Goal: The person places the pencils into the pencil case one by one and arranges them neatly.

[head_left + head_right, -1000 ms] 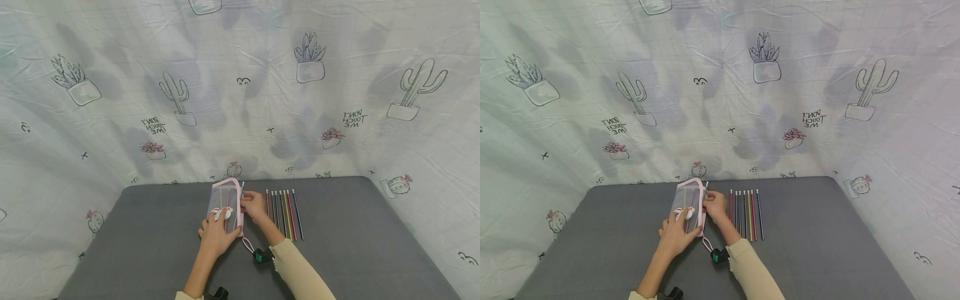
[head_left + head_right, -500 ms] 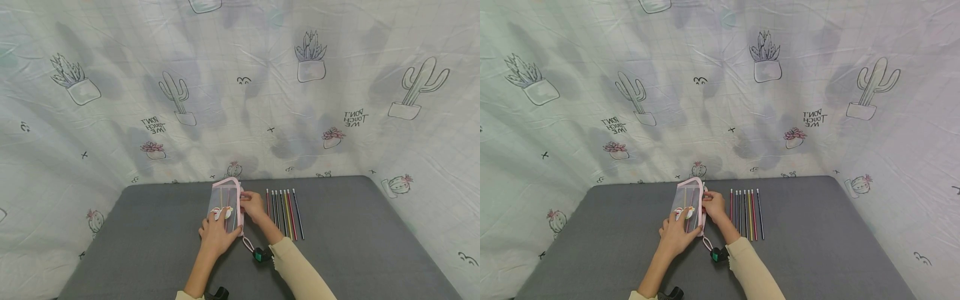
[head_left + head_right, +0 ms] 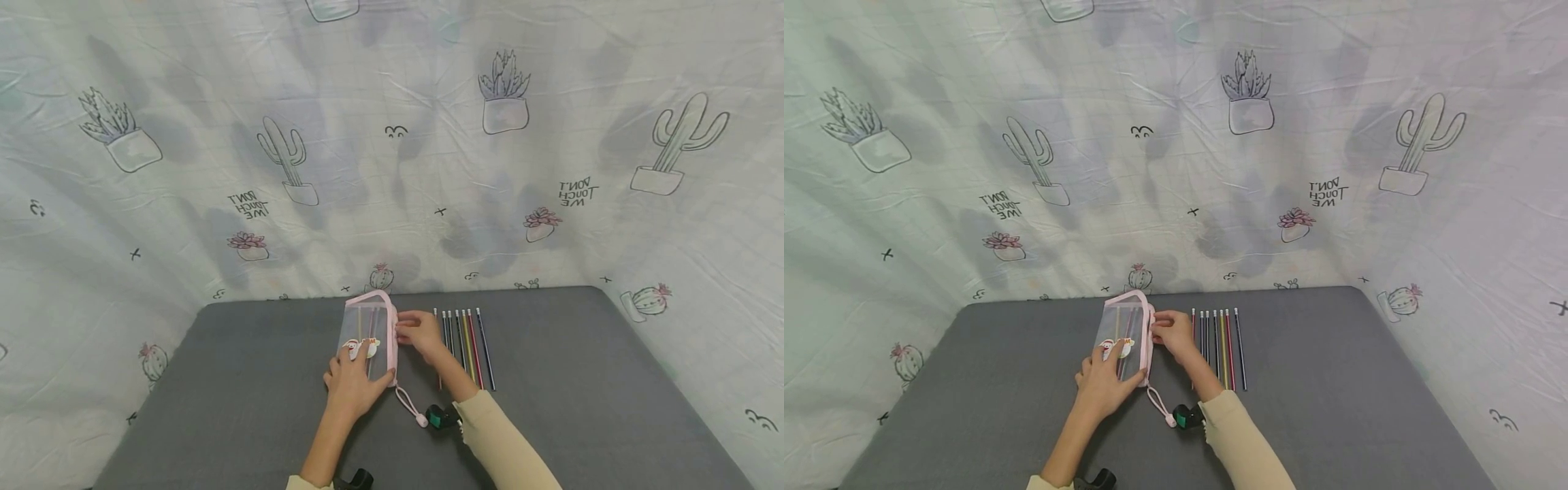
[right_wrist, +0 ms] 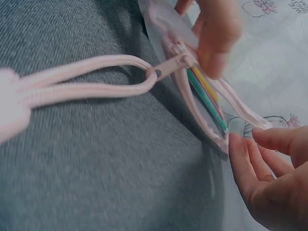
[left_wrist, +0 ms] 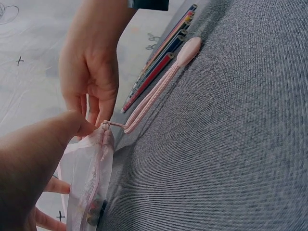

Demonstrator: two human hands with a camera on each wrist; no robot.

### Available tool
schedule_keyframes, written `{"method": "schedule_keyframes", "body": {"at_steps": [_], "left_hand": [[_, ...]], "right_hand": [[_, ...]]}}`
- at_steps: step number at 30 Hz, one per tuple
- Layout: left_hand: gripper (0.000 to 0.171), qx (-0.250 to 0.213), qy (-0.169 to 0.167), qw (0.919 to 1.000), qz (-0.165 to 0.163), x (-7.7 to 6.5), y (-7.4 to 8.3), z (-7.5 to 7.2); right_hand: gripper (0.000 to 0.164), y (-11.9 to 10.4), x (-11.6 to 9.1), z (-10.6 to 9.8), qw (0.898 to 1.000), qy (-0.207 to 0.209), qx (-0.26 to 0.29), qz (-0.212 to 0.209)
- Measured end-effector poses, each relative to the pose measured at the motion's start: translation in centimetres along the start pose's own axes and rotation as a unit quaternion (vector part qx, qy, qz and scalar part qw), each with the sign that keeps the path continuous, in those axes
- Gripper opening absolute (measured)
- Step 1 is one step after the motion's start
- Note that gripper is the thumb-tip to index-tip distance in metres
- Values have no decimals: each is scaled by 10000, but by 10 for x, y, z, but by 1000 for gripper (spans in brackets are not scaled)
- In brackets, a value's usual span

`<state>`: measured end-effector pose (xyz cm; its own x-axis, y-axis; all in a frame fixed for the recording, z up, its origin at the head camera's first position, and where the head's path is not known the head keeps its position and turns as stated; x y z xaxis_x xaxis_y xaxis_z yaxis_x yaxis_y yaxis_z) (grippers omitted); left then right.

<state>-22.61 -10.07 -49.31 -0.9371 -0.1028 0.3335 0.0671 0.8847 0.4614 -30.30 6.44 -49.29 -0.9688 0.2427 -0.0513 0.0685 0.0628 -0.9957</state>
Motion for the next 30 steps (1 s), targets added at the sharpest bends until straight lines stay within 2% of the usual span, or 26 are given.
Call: {"method": "schedule_keyframes", "body": {"at_steps": [7, 14, 18, 30], "left_hand": [[82, 40, 43, 10000, 19, 0, 1, -1], [82, 52, 8, 10000, -2, 0, 0, -1], [82, 61, -22, 10000, 11, 0, 0, 0], [81, 62, 6, 10000, 31, -1, 0, 0]], "right_hand": [[33, 1, 2, -10, 9997, -4, 201, -132], [29, -5, -7, -22, 9980, -43, 220, -593], [30, -1, -6, -28, 9984, 138, 138, -532], [29, -2, -10, -41, 9898, 571, -727, -1081]]}}
Point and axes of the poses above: each hand's wrist, its own x-axis towards the middle knuckle, its own z-axis out of the palm, y = z × x, the point moved 7 cm from there along x, towards the middle knuckle, and after that the axes turned 14 degrees about y, right-handed, at the moved point
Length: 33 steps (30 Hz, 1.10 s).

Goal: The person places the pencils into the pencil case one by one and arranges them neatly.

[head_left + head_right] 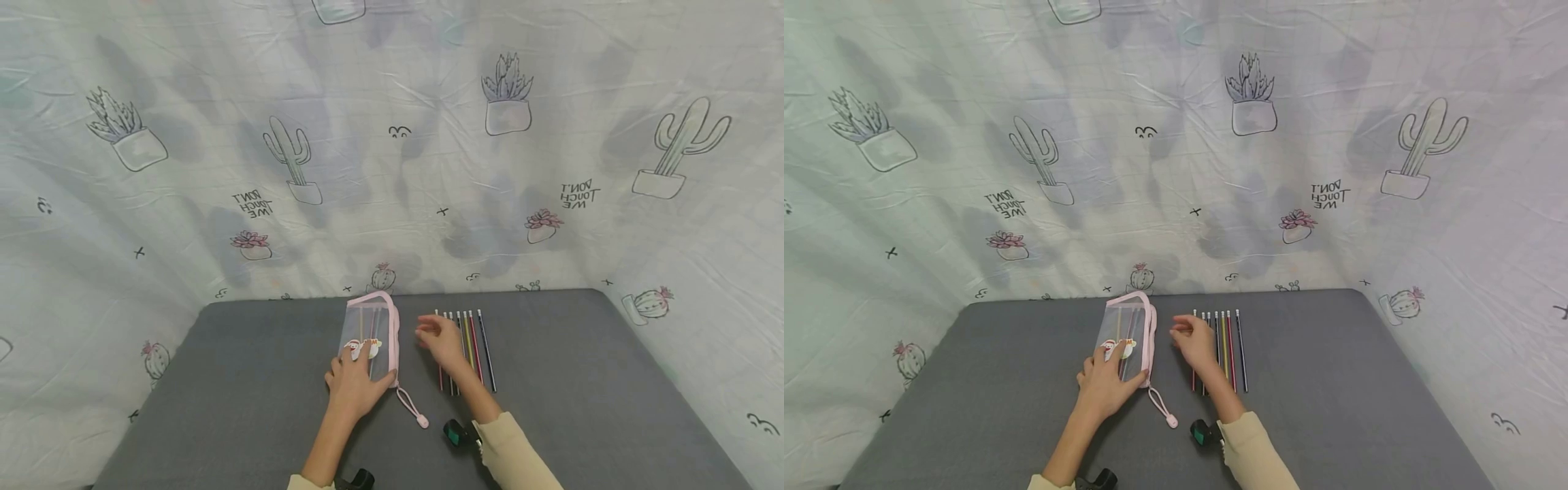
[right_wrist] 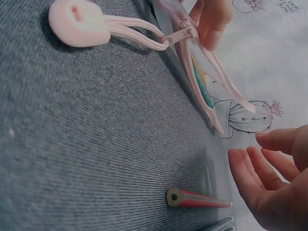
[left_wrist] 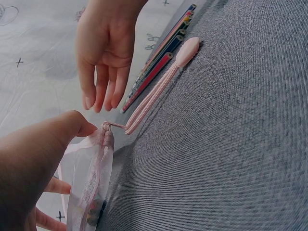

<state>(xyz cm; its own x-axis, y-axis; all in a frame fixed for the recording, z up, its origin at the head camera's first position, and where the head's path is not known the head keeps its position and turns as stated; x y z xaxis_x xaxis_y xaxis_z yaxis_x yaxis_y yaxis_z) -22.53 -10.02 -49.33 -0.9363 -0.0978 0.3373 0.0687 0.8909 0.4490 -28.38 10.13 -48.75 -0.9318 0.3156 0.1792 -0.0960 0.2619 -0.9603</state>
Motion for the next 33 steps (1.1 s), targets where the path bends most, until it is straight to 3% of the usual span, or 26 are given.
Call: {"method": "schedule_keyframes", "body": {"at_steps": [10, 23, 33], "left_hand": [[81, -13, 8, 10000, -1, 0, 0, 0], [81, -30, -7, 10000, -12, 0, 1, -1], [80, 0, 9, 10000, 10, 0, 2, -2]], "right_hand": [[31, -1, -3, -15, 9946, 515, -771, -461], [39, 3, -7, -24, 9915, 957, -853, -243], [43, 5, -3, -20, 9887, 780, -1228, -363]]}}
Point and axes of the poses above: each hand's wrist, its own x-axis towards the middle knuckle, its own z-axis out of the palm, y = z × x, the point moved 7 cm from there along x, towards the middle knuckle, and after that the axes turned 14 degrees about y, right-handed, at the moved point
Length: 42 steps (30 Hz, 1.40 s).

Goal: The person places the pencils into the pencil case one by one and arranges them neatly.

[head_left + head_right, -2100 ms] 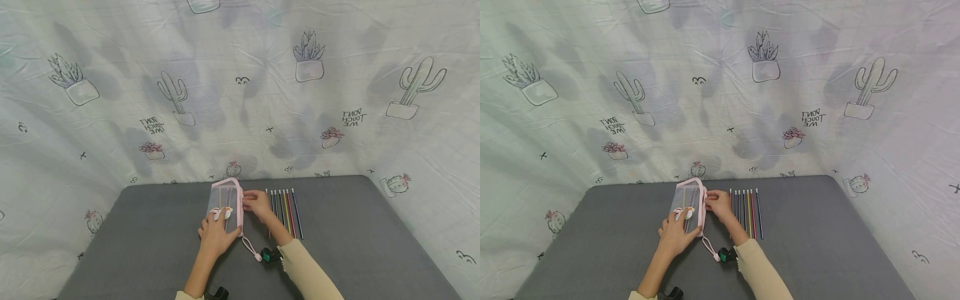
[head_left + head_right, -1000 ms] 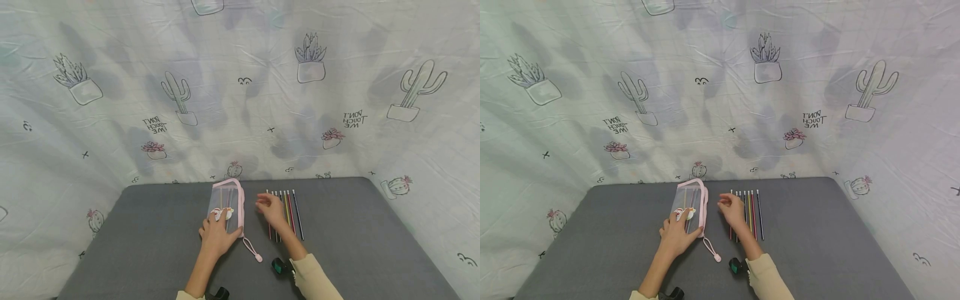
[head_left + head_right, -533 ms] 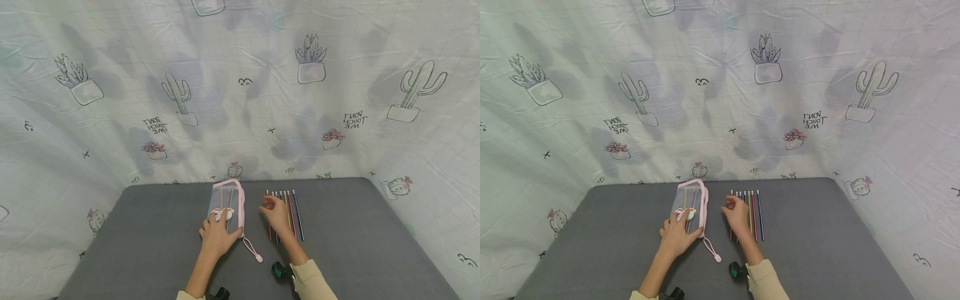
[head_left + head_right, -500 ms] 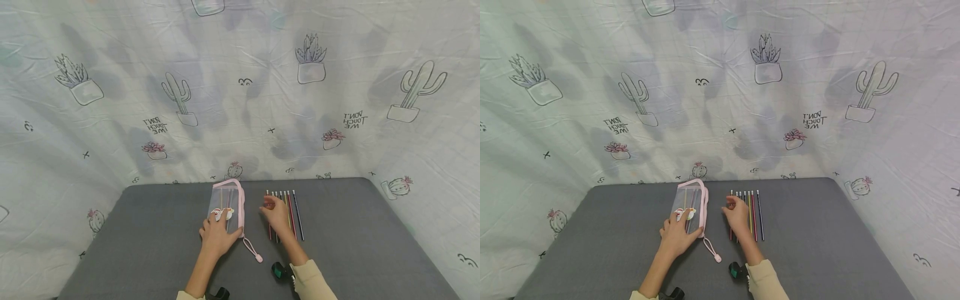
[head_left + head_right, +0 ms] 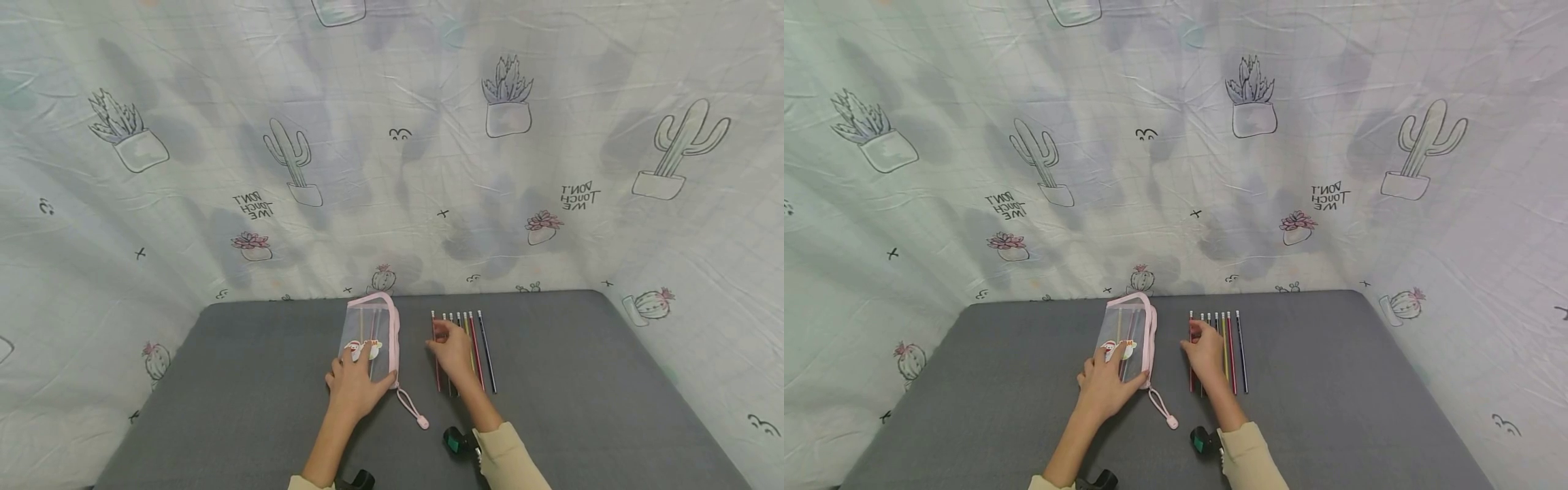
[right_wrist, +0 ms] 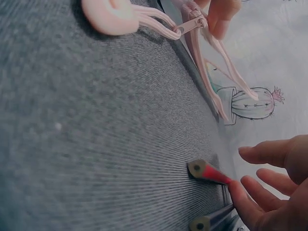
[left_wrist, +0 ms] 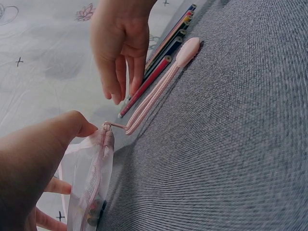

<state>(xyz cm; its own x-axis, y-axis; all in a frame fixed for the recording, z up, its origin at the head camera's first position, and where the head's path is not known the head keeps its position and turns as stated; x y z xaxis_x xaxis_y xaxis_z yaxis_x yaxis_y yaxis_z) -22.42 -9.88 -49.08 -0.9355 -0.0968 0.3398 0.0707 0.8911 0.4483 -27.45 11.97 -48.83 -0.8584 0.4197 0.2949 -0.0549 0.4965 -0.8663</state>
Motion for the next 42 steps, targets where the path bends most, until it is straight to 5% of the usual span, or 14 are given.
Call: {"method": "schedule_keyframes", "body": {"at_steps": [21, 33, 42], "left_hand": [[81, 41, -7, 10000, -13, -1, -1, 2], [81, 115, -17, 9999, 17, -1, -1, 3], [82, 136, -53, 9999, 0, 0, 0, 3]], "right_hand": [[43, -8, 10, 17, 9900, -699, -1156, -410], [39, -8, 22, 20, 9846, -998, -1338, -521], [40, -4, 23, 19, 9877, -1347, -683, 407]]}}
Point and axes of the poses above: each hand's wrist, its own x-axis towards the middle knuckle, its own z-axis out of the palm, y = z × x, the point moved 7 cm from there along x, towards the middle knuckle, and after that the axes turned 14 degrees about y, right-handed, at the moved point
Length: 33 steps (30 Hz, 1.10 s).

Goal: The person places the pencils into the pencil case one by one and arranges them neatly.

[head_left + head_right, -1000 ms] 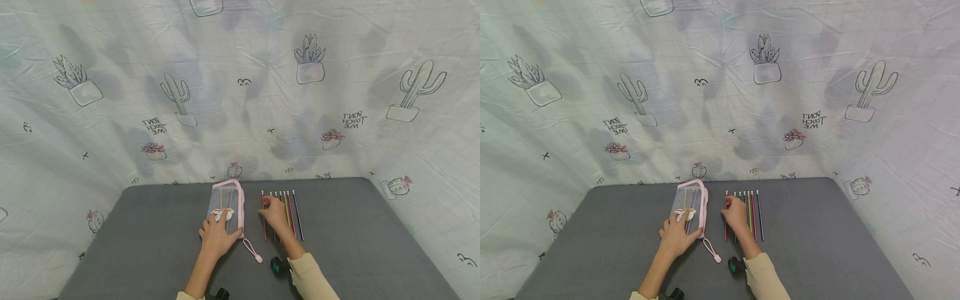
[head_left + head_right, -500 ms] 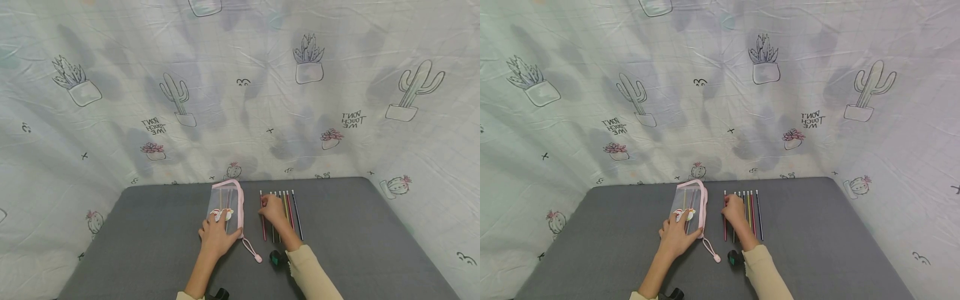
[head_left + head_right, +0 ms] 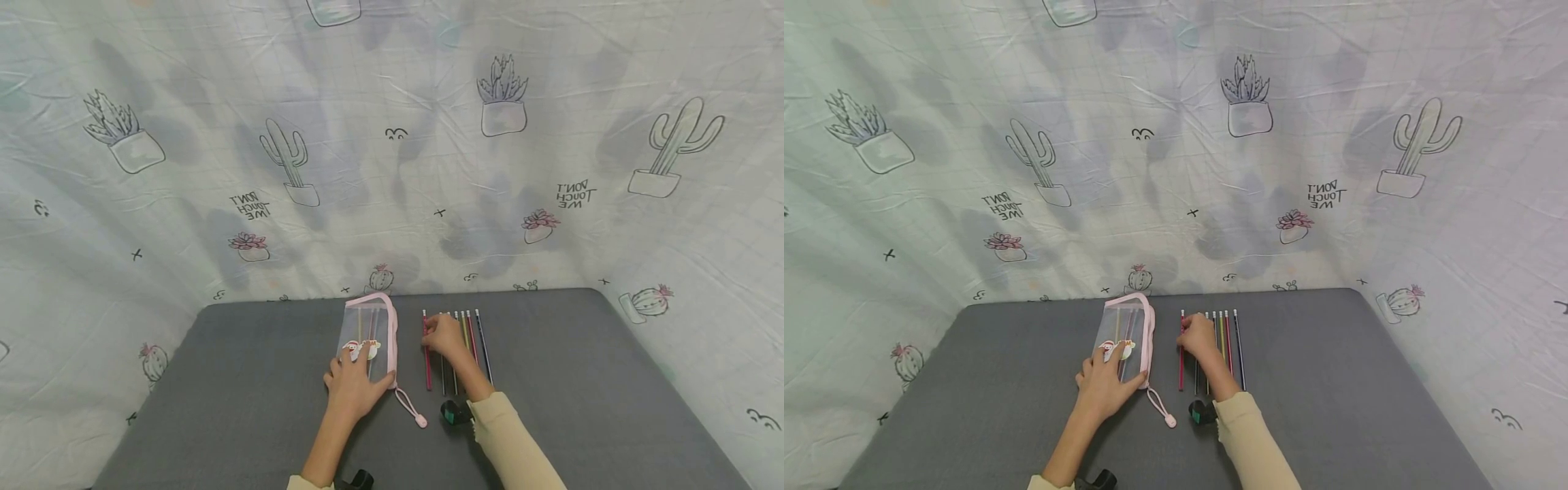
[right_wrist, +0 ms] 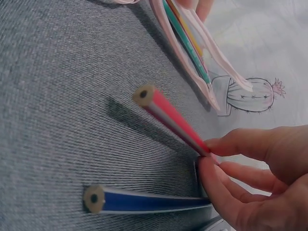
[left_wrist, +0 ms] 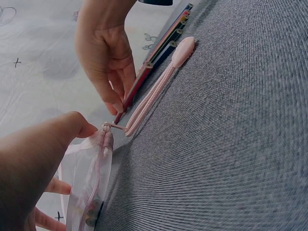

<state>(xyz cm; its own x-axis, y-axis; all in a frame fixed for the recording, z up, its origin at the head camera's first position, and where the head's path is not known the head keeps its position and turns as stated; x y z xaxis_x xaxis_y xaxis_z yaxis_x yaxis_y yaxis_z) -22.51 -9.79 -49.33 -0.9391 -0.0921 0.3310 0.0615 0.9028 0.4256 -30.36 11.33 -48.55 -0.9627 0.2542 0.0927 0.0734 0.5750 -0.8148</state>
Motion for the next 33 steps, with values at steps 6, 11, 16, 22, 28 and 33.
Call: {"method": "schedule_keyframes", "body": {"at_steps": [6, 11, 16, 22, 28, 33], "left_hand": [[82, -1, -75, 10000, -40, 0, 0, 0], [82, -28, -94, 9999, -40, 0, 0, 1], [82, -41, -45, 10000, 0, -1, 0, 0], [82, -17, -60, 10000, -28, 0, -1, 1], [82, -32, -77, 9999, -58, 0, -1, 1], [82, -36, -52, 10000, -40, 0, -1, 1]], "right_hand": [[40, 6, 2, 2, 9993, -107, 159, 312], [39, 10, 1, 5, 9982, -150, 326, 470], [40, 10, -1, 4, 9966, -135, 549, 592], [38, 9, -6, 5, 9928, -64, 994, 660], [37, 9, -9, 4, 9878, -32, 1354, 772], [36, 5, -14, 1, 9828, -22, 1621, 884]]}}
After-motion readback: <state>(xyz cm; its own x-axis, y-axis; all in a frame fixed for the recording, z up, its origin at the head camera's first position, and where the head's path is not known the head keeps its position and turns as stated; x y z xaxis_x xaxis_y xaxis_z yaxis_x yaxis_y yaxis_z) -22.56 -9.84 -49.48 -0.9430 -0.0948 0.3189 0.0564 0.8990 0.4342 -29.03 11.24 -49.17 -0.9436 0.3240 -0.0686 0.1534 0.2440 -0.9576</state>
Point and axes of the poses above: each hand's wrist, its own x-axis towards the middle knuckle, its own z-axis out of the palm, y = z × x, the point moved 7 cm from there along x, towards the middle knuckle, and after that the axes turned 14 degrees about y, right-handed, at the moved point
